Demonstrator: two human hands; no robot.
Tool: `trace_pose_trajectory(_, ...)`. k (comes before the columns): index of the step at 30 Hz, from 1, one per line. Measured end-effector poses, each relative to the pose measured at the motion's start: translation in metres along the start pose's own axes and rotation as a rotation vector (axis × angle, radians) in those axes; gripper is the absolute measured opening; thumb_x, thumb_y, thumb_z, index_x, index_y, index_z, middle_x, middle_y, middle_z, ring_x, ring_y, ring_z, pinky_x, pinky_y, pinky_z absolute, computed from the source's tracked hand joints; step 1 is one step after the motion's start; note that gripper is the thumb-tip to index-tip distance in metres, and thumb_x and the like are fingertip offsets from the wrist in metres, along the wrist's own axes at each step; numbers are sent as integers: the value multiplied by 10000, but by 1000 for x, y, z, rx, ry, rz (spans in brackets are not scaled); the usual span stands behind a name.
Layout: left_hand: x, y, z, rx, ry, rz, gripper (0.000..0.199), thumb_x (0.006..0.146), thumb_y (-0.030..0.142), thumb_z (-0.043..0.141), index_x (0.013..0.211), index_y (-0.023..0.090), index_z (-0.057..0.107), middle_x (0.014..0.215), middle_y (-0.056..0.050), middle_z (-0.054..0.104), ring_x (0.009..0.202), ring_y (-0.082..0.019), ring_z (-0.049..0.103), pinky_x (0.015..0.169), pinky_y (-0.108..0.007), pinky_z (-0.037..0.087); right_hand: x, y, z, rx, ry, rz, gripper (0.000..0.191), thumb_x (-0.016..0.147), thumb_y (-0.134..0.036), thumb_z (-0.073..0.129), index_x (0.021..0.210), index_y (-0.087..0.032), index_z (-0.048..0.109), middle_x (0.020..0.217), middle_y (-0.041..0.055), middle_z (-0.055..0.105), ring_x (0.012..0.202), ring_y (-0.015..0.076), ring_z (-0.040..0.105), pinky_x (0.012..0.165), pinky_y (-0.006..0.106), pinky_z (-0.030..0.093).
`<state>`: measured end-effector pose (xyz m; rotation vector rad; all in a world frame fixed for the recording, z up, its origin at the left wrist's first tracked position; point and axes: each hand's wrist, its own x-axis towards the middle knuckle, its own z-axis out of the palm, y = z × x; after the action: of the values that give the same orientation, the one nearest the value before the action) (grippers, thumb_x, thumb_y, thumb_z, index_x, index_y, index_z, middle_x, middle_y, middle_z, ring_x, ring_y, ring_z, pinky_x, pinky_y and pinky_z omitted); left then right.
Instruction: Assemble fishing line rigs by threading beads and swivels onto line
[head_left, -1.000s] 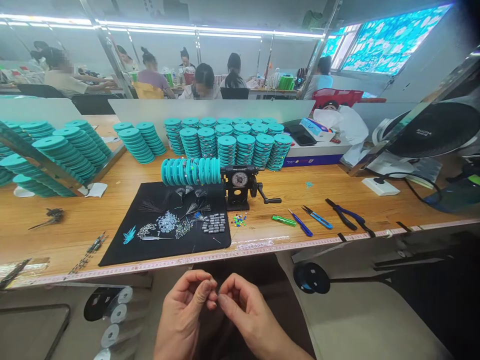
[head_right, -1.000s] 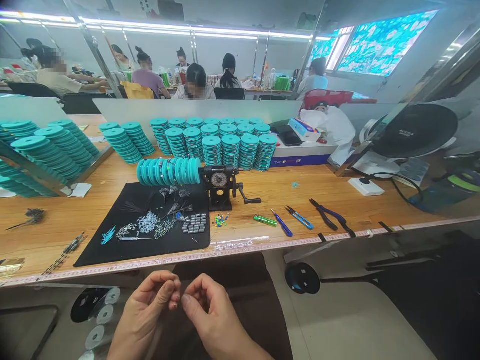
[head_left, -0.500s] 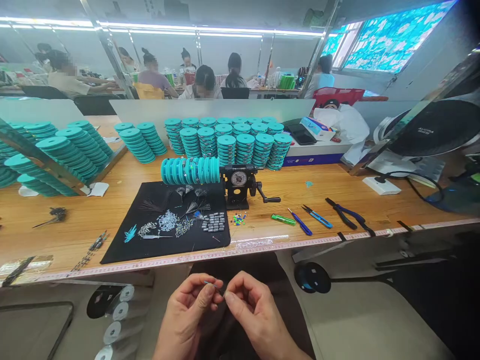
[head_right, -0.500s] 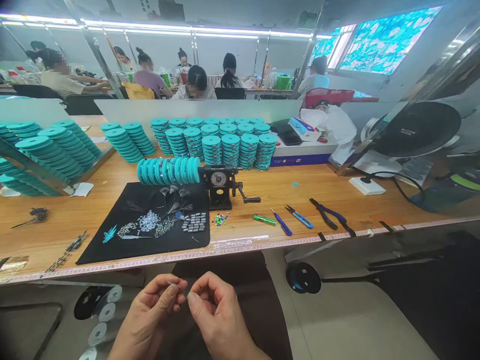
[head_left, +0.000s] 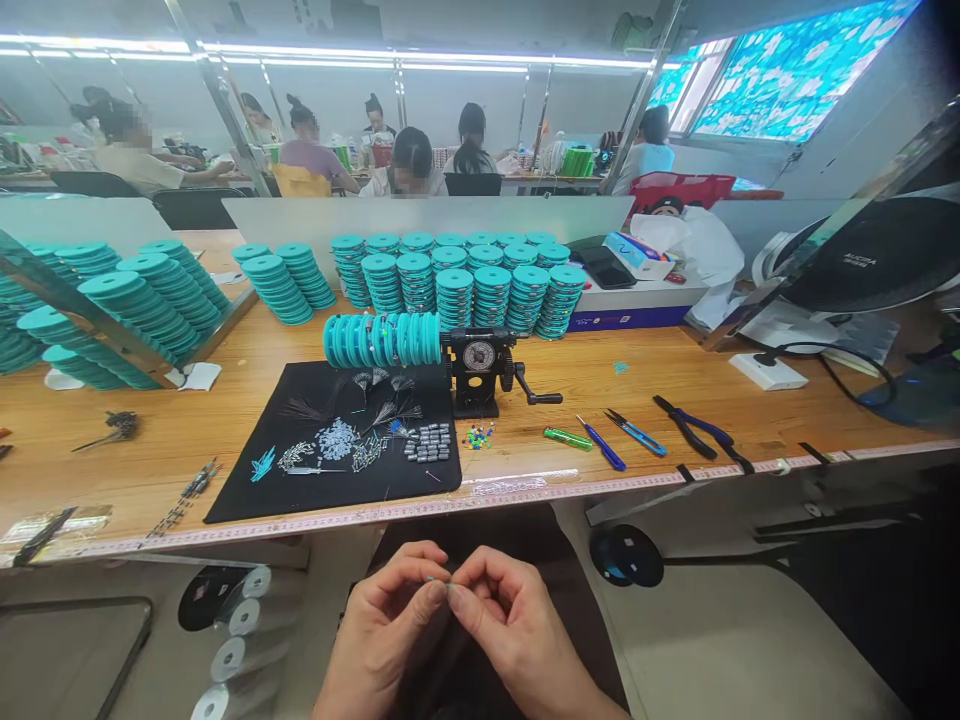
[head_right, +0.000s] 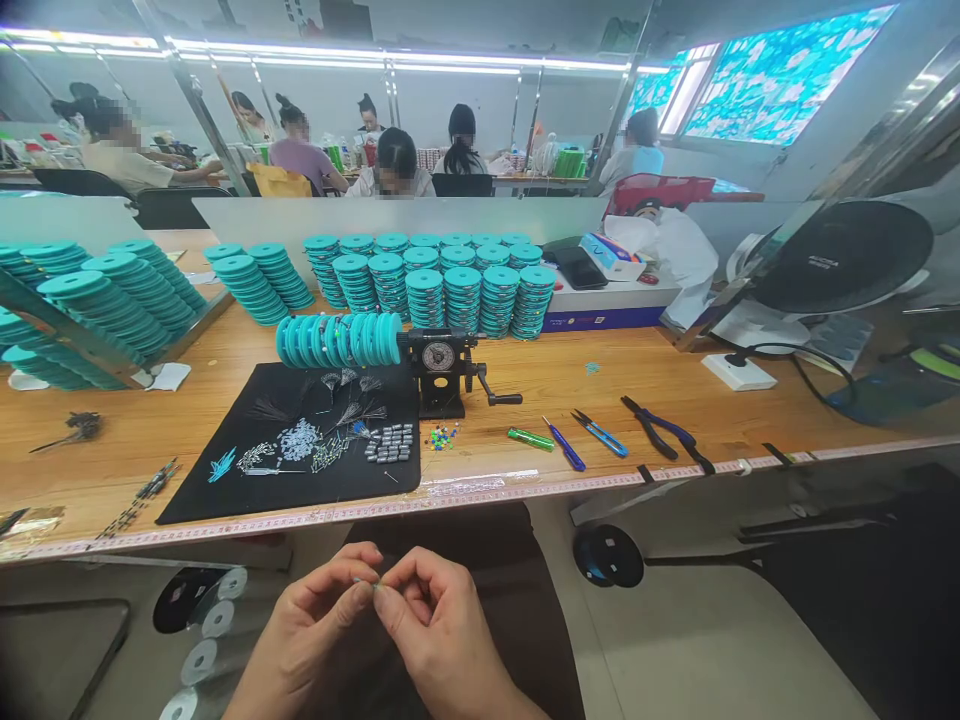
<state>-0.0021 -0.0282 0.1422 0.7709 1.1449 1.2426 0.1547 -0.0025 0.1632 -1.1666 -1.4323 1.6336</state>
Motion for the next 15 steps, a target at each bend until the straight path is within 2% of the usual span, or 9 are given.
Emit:
trace_pose_trajectory(3,2,6,-2,102,-25,12,115,738,326,773,737,211,780,1009,-73,624,988,-239,598,885,-315,454,1,-3,-2,34,-13,15,271,862,-418,630,793,-157,624,634,-48,379,597,117,312,537,243,259)
trace_pose_trajectory(6,3,12,-1,207,-21,52,126,736,338,767,762,217,790,992,-85,650,978,-253,608,870,-313,467,2,-2,-3,61,2,22,301,866,-428,619,736,-157,602,614,-48,380,588,115,306,528,241,249)
trace_pose_trajectory(10,-1,16,1,352,82,153,165,779,369,710,812,229,791,999,-103,684,982,-281,621,833,-311,484,3,-1,-4,65,49,34,303,851,-427,631,705,-167,576,588,-58,365,565,111,294,512,235,238)
trace_pose_trajectory(15,-3,24,0,535,183,353,165,803,335,672,697,241,757,871,-82,672,831,-253,627,745,-290,473,5,-6,-2,51,49,40,314,838,-433,631,695,-160,573,581,-45,427,560,113,359,534,232,290)
